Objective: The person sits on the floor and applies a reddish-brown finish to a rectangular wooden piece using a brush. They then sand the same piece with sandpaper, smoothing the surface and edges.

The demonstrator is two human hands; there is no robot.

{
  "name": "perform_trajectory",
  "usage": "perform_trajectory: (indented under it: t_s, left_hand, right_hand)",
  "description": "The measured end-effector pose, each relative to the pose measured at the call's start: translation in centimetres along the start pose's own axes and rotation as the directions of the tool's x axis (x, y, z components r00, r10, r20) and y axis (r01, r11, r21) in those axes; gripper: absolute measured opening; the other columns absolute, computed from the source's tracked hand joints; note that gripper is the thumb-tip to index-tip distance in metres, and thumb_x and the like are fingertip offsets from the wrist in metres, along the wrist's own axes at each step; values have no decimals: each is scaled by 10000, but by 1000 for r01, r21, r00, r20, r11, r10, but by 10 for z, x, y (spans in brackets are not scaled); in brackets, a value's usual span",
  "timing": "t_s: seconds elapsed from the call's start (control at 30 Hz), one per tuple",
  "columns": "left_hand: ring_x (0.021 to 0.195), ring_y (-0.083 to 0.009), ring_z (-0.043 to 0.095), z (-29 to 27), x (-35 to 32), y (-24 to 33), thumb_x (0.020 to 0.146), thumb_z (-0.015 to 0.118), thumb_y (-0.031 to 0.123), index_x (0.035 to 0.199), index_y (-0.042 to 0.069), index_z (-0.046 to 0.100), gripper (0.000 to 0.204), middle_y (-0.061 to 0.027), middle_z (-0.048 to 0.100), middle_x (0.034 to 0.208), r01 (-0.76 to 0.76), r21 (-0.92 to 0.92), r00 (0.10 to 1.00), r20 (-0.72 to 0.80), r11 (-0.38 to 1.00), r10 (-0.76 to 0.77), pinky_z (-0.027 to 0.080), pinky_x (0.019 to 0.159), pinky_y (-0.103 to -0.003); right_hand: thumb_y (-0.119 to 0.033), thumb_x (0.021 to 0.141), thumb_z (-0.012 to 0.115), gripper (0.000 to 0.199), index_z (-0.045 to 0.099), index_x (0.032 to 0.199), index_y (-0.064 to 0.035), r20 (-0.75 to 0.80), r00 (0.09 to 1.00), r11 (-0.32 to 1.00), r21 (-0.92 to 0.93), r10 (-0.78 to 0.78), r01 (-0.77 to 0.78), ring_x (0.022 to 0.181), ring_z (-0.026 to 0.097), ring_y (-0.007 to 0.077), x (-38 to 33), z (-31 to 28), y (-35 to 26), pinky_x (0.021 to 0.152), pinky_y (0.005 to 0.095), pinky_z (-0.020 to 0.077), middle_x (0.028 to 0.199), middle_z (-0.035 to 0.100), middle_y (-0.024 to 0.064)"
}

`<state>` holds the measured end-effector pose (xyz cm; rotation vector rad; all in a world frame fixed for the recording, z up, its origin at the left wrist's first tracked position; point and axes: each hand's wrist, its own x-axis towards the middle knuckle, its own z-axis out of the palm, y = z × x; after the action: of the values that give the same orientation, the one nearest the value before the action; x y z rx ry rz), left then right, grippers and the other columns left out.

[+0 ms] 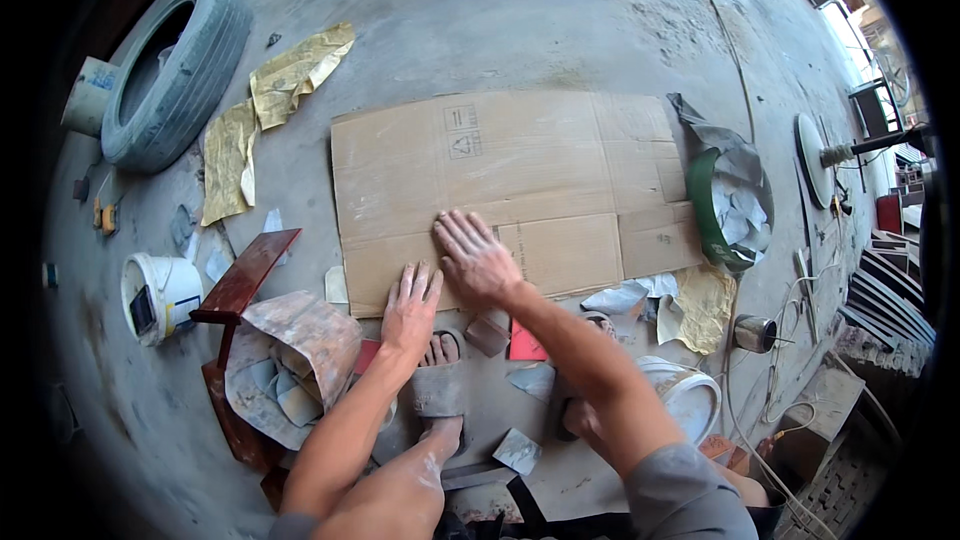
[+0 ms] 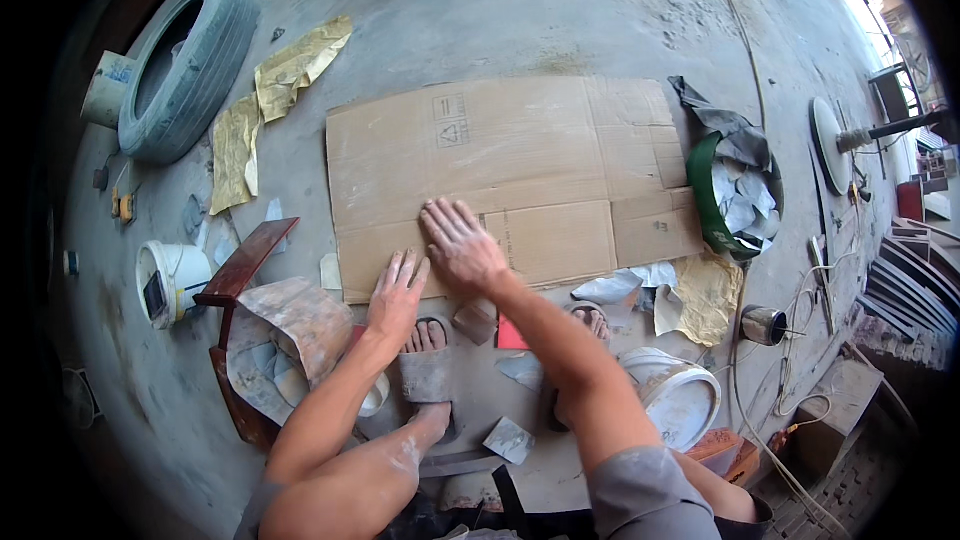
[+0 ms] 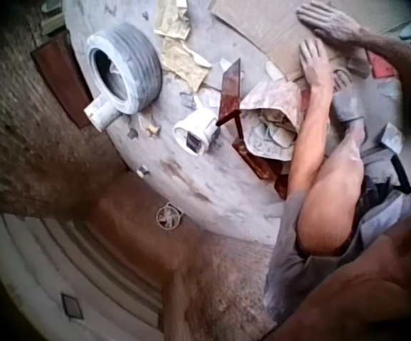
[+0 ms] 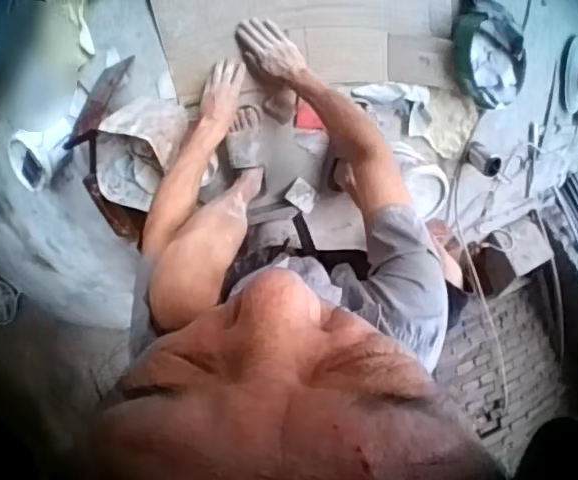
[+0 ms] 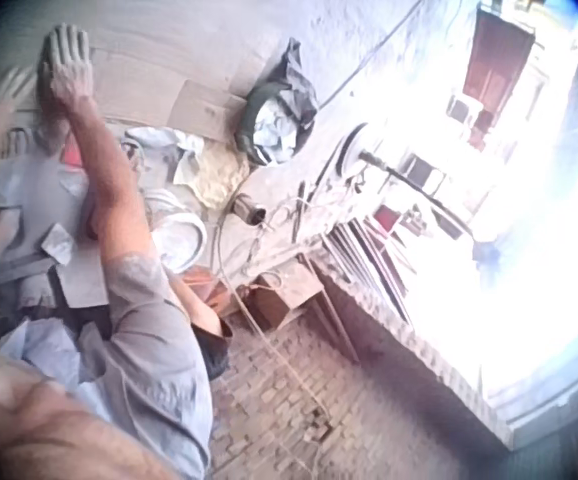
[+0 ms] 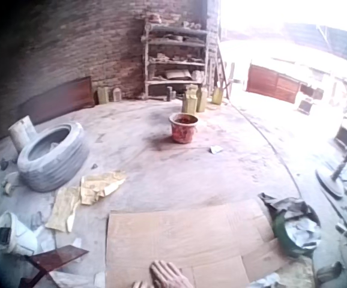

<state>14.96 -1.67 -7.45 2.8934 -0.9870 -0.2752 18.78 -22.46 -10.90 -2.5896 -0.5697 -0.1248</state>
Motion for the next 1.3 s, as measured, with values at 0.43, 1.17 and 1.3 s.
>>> perform_trajectory:
  t_s: [0.43, 1.17, 1.3]
  left_hand:
    - [1492, -399, 342, -52, 24, 26, 483, 946, 250, 1407, 35, 576, 1018, -191, 433, 1567, 89, -135, 984, 168, 987, -66, 380, 1179, -485]
    - [1170, -372, 624, -6, -498, 59, 951, 721, 225, 1361, -36, 558, 512, -231, 650, 1240, 711, -703, -157, -203, 32, -966, 494, 1017, -437]
    - [1271, -446, 563, 15, -505, 23, 902, 774, 326, 1475, -99, 385, 813, -302, 589, 1337, 798, -585, -251, -108, -143, -962, 449, 1098, -480]
  right_hand:
    - [-76, 988, 594, 438, 580, 1424, -33, 373, 886, 959, -165, 276, -229, 1086, 680, 457, -160, -215, 143, 903, 517, 553, 1244, 682, 285]
    - [-222, 1082, 386, 358, 640, 1247, -29, 931, 83, 933, -350, 356, -83, 1137, 627, 458, -171, -422, -178, 995, 495, 498, 1198, 675, 271]
    - [-377, 1026, 538, 527, 603, 1388, 0, 851, 185, 870, -468, 491, -154, 1263, 624, 400, -144, -413, -246, 1074, 448, 487, 1331, 661, 268]
